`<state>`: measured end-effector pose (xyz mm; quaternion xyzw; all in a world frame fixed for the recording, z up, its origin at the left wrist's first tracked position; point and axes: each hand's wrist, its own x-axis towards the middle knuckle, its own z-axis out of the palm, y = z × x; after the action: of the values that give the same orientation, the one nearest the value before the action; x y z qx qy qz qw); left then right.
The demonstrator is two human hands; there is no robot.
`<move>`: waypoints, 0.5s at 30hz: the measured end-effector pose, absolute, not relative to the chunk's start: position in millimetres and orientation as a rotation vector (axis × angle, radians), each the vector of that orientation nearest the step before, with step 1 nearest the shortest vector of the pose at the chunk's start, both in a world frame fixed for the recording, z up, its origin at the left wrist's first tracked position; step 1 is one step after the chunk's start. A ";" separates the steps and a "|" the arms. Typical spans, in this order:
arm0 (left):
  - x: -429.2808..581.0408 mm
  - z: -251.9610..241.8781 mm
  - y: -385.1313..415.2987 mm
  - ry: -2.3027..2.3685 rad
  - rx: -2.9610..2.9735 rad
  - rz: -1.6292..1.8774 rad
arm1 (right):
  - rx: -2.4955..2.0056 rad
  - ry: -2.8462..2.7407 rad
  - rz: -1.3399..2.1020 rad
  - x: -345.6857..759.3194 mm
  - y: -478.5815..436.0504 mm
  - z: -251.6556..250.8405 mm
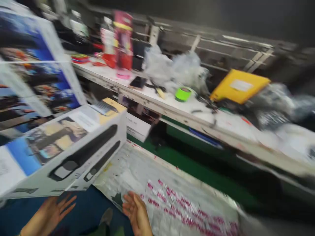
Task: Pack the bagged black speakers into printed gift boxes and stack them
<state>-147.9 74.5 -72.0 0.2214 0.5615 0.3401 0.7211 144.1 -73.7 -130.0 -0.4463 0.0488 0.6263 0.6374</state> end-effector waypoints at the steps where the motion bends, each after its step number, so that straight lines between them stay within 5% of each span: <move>1: -152.2 -77.7 74.4 1.320 0.482 0.605 | -0.998 0.194 1.407 126.2 -107.1 -145.4; 7: -117.9 -99.4 64.4 1.414 0.765 -0.223 | -0.977 0.801 1.129 30.8 -251.6 -228.7; 15: -12.3 -126.3 -84.2 1.221 1.179 -0.668 | -0.968 1.407 0.890 -110.3 -410.9 -313.7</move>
<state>-12.3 -84.2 -126.3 0.5110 0.5293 -0.2896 0.6122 -110.3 -410.9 -313.7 -0.4125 0.5997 0.3792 0.5714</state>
